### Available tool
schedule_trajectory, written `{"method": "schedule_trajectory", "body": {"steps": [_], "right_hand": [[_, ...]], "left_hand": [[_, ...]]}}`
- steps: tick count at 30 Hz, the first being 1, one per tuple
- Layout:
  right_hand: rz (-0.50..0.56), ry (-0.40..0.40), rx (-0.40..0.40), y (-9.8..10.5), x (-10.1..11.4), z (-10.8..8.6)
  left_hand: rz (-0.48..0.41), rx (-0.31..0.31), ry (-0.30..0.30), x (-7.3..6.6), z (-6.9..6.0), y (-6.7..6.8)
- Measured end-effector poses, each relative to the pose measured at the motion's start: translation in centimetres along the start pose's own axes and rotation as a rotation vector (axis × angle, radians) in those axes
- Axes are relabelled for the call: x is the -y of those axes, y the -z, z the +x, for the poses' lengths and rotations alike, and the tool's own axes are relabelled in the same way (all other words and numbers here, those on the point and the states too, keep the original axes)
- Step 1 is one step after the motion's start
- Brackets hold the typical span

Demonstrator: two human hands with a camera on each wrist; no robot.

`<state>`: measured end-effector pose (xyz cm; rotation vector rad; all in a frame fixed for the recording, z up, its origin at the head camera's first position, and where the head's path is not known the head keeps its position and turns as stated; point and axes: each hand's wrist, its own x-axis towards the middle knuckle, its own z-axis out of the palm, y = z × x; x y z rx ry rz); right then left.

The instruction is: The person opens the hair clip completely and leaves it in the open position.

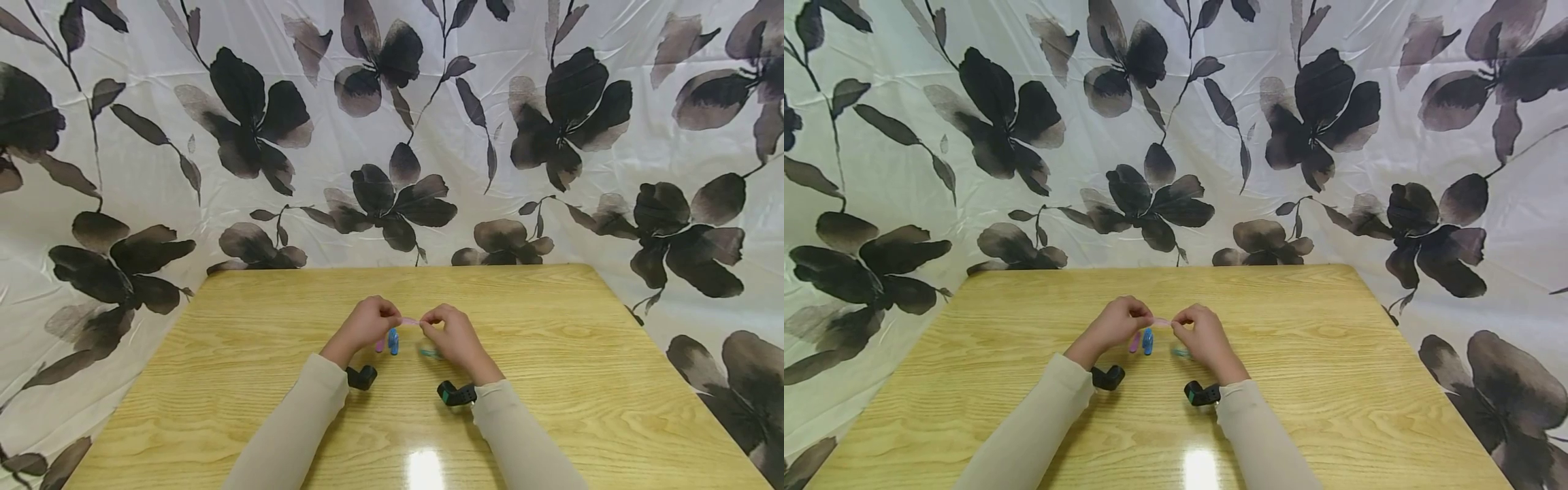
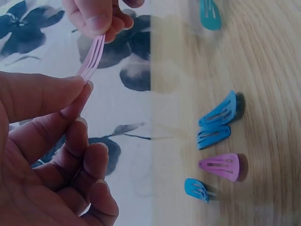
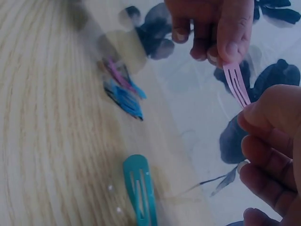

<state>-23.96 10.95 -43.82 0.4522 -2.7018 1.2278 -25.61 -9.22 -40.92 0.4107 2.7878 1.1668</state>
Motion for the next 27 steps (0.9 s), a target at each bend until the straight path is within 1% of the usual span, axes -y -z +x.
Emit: {"method": "schedule_trajectory", "body": {"steps": [3,7,16,20,23,27], "right_hand": [[0.018,0.010,-0.010,0.3,0.1,-0.1],[0.051,0.012,-0.004,0.7,0.4,-0.1],[0.082,0.035,-0.003,1.2,0.7,-0.2],[0.098,0.049,-0.007,1.2,0.8,-0.3],[0.113,0.064,-0.004,1.3,0.9,-0.5],[0.133,0.068,0.010,1.3,1.0,-0.7]], "left_hand": [[-0.036,-0.004,0.016,-0.2,-0.2,0.0],[-0.075,-0.030,0.024,-0.4,-0.7,0.1],[-0.142,-0.140,-0.004,-0.7,-2.2,-0.1],[-0.184,-0.158,-0.009,-0.8,-2.7,-0.3],[-0.218,-0.156,-0.011,-0.9,-3.1,-0.4],[-0.241,-0.157,-0.022,-1.0,-3.5,-0.5]]}}
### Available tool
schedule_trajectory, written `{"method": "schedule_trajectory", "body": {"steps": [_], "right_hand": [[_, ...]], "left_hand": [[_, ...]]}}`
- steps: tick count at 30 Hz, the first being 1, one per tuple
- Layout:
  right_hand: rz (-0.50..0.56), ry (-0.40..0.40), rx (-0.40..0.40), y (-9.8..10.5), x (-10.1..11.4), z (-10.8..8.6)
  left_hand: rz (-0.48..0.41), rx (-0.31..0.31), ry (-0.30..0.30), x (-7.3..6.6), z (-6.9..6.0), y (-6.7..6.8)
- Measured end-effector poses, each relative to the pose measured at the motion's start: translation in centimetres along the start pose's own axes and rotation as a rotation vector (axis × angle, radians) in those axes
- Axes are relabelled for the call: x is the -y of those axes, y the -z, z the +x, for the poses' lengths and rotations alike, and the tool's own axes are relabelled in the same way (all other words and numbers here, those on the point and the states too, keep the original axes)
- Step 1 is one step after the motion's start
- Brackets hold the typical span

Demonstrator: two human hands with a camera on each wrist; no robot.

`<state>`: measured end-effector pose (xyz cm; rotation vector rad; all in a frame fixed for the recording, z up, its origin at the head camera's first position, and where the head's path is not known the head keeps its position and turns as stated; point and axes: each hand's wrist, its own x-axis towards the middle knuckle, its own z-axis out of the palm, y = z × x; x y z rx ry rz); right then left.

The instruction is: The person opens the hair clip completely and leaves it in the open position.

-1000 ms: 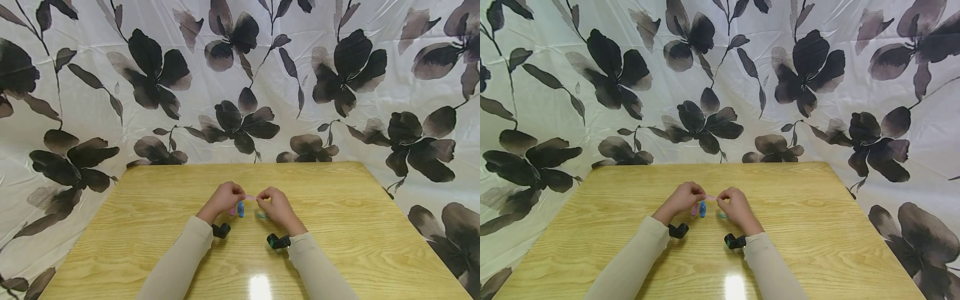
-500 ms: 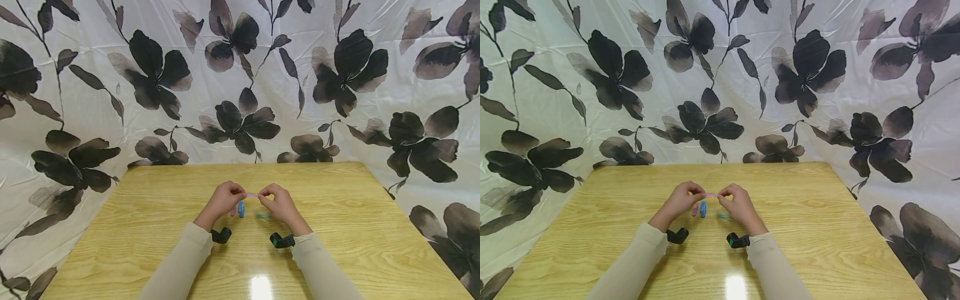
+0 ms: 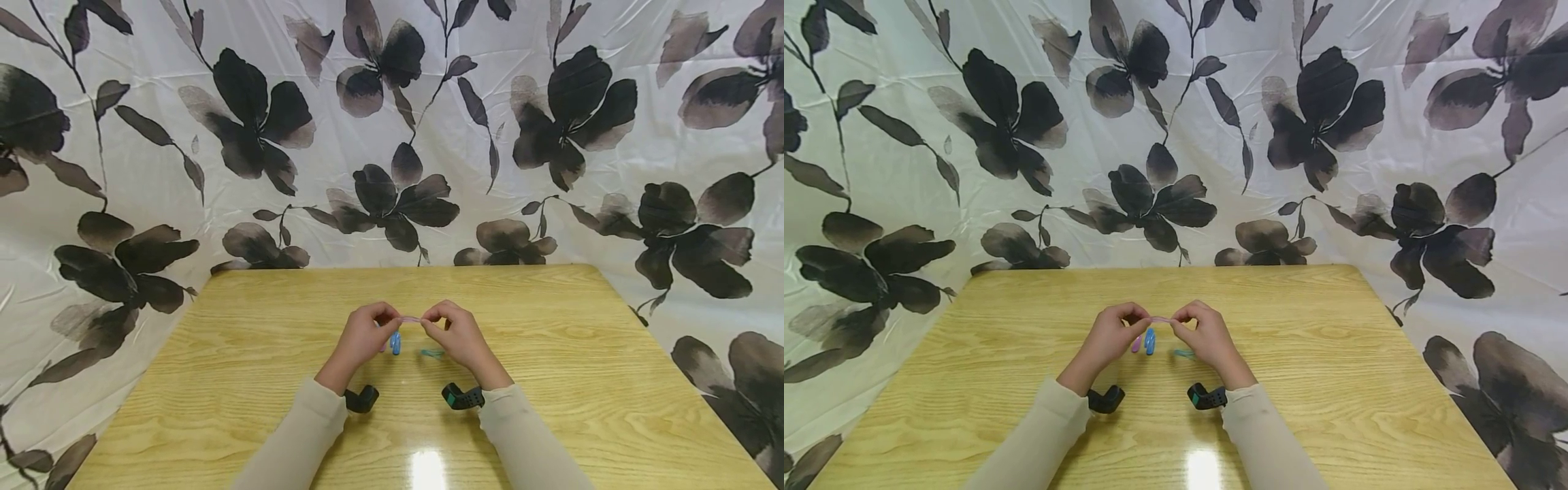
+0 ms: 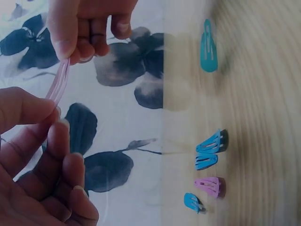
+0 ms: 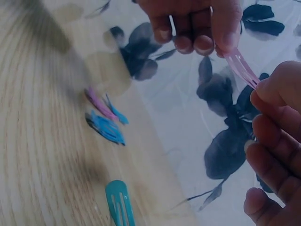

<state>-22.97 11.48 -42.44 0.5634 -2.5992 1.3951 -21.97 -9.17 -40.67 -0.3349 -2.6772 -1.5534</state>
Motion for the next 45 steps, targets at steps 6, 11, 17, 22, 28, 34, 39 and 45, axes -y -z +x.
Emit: {"method": "schedule_trajectory", "body": {"steps": [6,11,17,22,28,34,39,45], "right_hand": [[0.050,-0.025,0.012,0.1,0.0,-0.2],[0.110,-0.046,0.043,0.1,-0.1,-0.4],[0.116,-0.037,0.055,0.0,-0.4,-0.4],[0.124,-0.039,0.064,-0.1,-0.4,-0.5],[0.199,-0.047,0.100,0.0,-0.5,-0.6],[0.293,-0.058,0.147,0.2,-0.6,-0.6],[0.299,-0.052,0.174,0.8,0.3,-0.8],[0.313,-0.038,0.179,1.1,0.7,-0.8]], "left_hand": [[0.013,-0.033,-0.012,0.3,-0.5,-0.4],[0.027,-0.066,-0.022,0.5,-0.7,-0.6],[0.037,-0.076,-0.038,0.6,-0.9,-0.6],[0.023,-0.058,-0.042,0.6,-1.0,-0.6],[0.000,-0.039,-0.038,0.9,-1.1,-0.6],[-0.006,-0.023,-0.049,1.1,-1.1,-0.5],[-0.036,-0.003,-0.059,1.1,-1.2,-0.4],[-0.043,0.007,-0.088,1.0,-1.2,-0.4]]}}
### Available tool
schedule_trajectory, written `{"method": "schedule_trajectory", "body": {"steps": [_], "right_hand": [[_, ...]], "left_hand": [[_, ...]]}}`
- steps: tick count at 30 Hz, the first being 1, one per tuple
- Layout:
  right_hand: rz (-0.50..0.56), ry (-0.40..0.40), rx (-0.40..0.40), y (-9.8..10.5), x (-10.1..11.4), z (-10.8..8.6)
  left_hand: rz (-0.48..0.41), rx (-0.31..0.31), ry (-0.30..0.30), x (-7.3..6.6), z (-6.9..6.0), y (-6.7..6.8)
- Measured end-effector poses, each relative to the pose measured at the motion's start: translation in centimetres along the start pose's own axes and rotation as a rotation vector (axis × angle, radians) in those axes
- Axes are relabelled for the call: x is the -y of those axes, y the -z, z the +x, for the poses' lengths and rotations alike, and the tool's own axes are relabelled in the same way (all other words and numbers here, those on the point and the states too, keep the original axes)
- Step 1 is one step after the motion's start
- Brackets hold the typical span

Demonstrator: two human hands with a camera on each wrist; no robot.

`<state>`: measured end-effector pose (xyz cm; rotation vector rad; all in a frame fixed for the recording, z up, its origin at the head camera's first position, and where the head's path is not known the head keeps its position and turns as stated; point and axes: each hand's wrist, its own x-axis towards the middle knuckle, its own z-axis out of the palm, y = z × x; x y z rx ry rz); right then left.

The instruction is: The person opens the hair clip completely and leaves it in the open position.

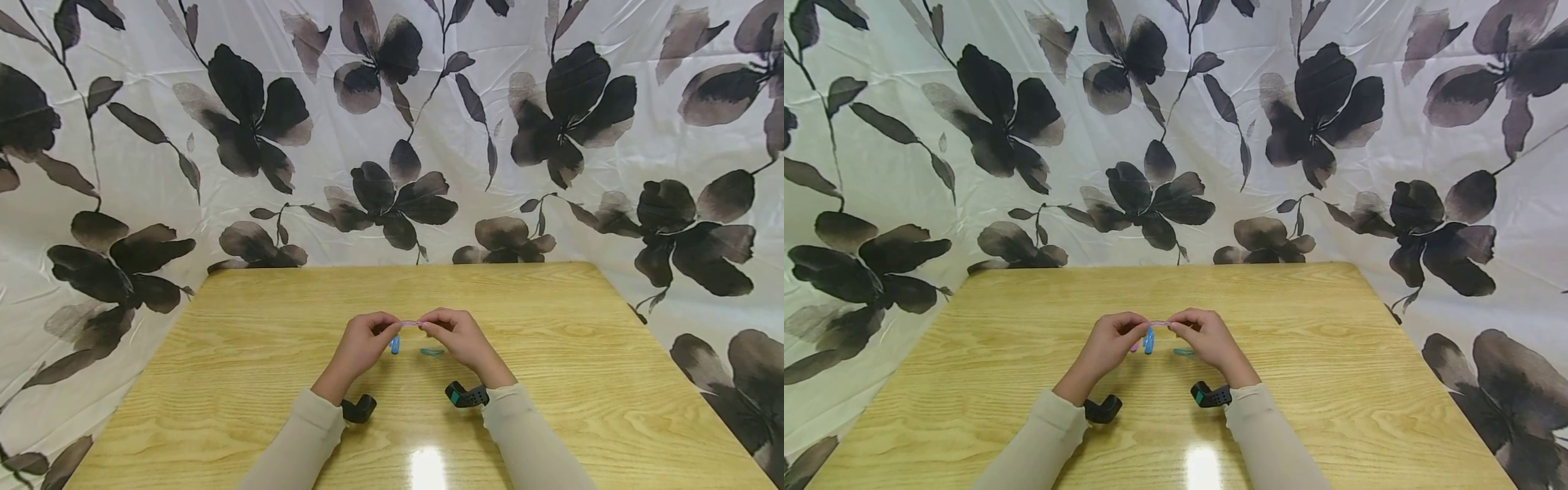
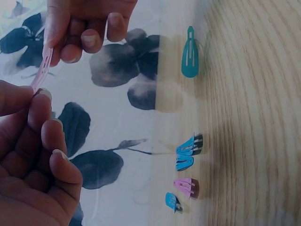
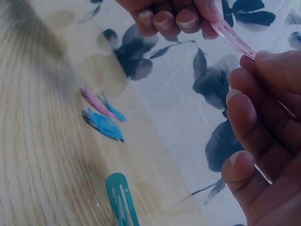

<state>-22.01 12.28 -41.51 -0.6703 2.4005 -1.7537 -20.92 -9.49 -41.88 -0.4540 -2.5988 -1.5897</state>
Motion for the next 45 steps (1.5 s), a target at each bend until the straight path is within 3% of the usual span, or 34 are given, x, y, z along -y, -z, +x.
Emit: {"method": "schedule_trajectory", "body": {"steps": [4,20,32,38,45], "right_hand": [[0.025,0.020,-0.004,-0.1,-1.6,0.5],[0.075,0.102,-0.016,-0.4,-1.9,0.4],[0.118,0.142,-0.006,-0.2,-1.9,0.3],[0.128,0.127,-0.022,-0.2,-2.1,0.4],[0.118,0.094,-0.049,0.0,-2.1,0.4]], "left_hand": [[0.005,0.008,-0.007,0.0,0.0,0.0],[-0.004,-0.025,-0.089,0.0,-0.1,-0.1],[-0.005,-0.012,-0.106,-0.1,-0.3,-0.2],[0.003,-0.037,-0.121,-0.1,-0.3,-0.4],[0.004,-0.037,-0.084,0.0,-0.2,-0.4]]}}
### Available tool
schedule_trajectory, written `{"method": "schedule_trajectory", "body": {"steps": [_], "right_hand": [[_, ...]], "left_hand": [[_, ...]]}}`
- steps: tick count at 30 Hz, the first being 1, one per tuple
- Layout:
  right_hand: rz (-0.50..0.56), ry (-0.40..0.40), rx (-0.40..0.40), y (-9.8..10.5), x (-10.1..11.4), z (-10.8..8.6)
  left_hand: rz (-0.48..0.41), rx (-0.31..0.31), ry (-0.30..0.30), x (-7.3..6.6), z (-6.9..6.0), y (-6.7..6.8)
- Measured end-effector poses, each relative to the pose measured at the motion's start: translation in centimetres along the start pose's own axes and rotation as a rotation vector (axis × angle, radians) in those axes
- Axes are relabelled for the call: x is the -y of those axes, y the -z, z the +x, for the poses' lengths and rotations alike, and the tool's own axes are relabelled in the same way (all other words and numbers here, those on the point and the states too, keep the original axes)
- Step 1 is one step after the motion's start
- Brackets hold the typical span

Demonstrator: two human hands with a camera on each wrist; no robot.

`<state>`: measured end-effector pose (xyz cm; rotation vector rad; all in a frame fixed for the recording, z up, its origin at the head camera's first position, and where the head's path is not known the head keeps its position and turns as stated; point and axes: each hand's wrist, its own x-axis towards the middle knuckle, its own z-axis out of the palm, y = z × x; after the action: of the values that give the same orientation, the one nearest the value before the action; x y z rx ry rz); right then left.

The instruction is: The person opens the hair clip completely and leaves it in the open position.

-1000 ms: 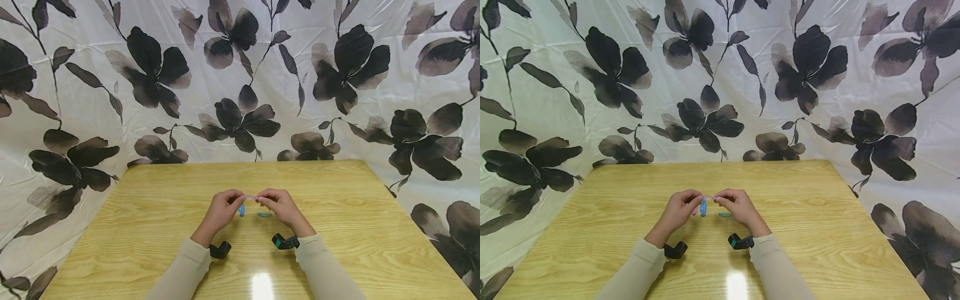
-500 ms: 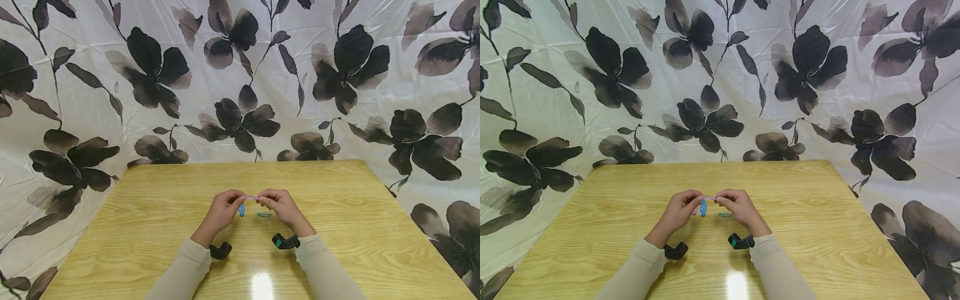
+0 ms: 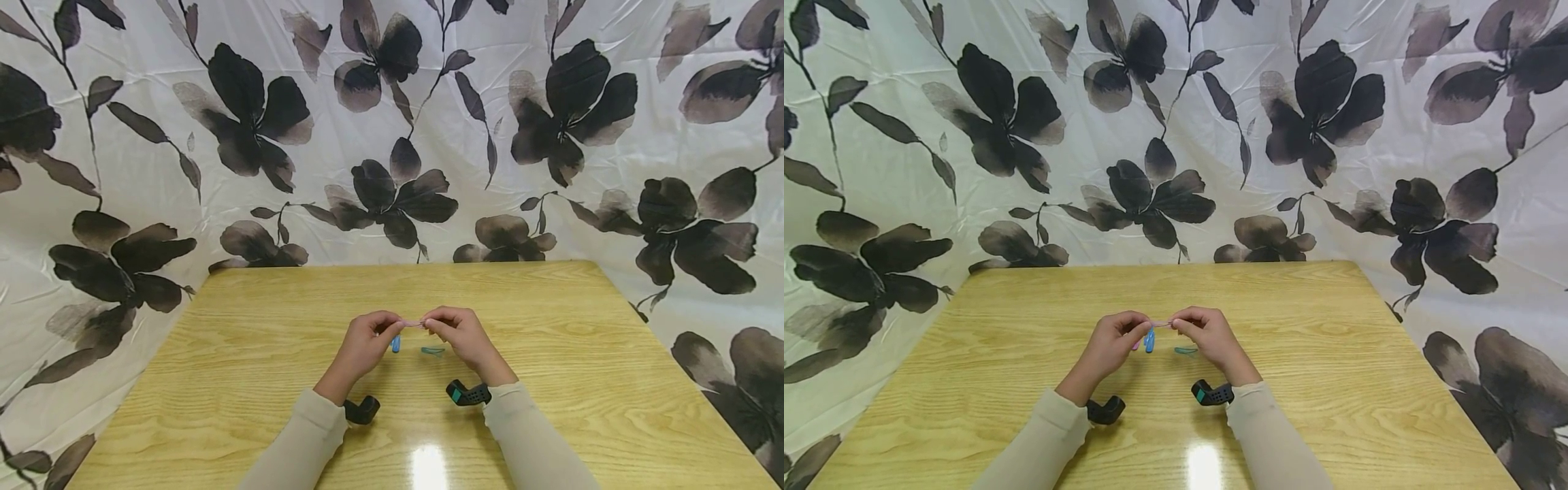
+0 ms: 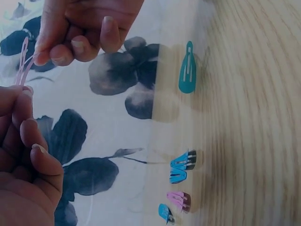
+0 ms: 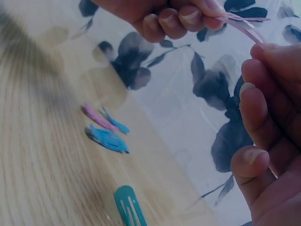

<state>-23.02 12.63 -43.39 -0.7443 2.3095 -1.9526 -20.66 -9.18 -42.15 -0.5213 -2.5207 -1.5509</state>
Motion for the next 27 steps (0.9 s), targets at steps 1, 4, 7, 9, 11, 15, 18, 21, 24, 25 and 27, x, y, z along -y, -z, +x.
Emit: {"method": "schedule_trajectory", "body": {"steps": [1,4,7,9,11,15,18,21,24,25,27], "right_hand": [[0.002,-0.007,-0.003,0.1,0.0,0.0],[-0.024,-0.043,-0.015,0.3,-0.1,0.0],[-0.075,-0.079,-0.021,0.6,-0.2,-0.1],[-0.108,-0.096,-0.010,0.8,-0.2,-0.1],[-0.134,-0.103,0.007,0.8,0.8,-0.3],[-0.190,-0.115,0.039,0.8,1.9,-0.7],[-0.218,-0.133,0.047,0.9,0.8,-0.6],[-0.249,-0.147,0.050,1.0,-0.4,-0.4],[-0.280,-0.137,0.062,1.1,-0.5,-0.5],[-0.286,-0.133,0.069,1.1,-0.6,-0.4],[-0.307,-0.124,0.083,1.2,-0.7,-0.4]], "left_hand": [[0.001,0.005,0.004,0.0,0.0,0.0],[0.012,0.022,0.011,0.1,0.0,-0.1],[0.024,0.037,0.022,0.2,0.0,-0.1],[0.031,0.045,0.033,0.3,0.0,-0.2],[0.050,0.052,0.041,0.4,-0.1,-0.2],[0.102,0.062,0.039,0.6,-0.1,-0.3],[0.126,0.066,0.039,0.8,-0.1,-0.4],[0.135,0.070,0.051,0.9,-0.2,-0.4],[0.141,0.076,0.066,1.1,-0.1,-0.5],[0.145,0.079,0.068,1.1,-0.1,-0.5],[0.152,0.090,0.073,1.3,-0.1,-0.6]]}}
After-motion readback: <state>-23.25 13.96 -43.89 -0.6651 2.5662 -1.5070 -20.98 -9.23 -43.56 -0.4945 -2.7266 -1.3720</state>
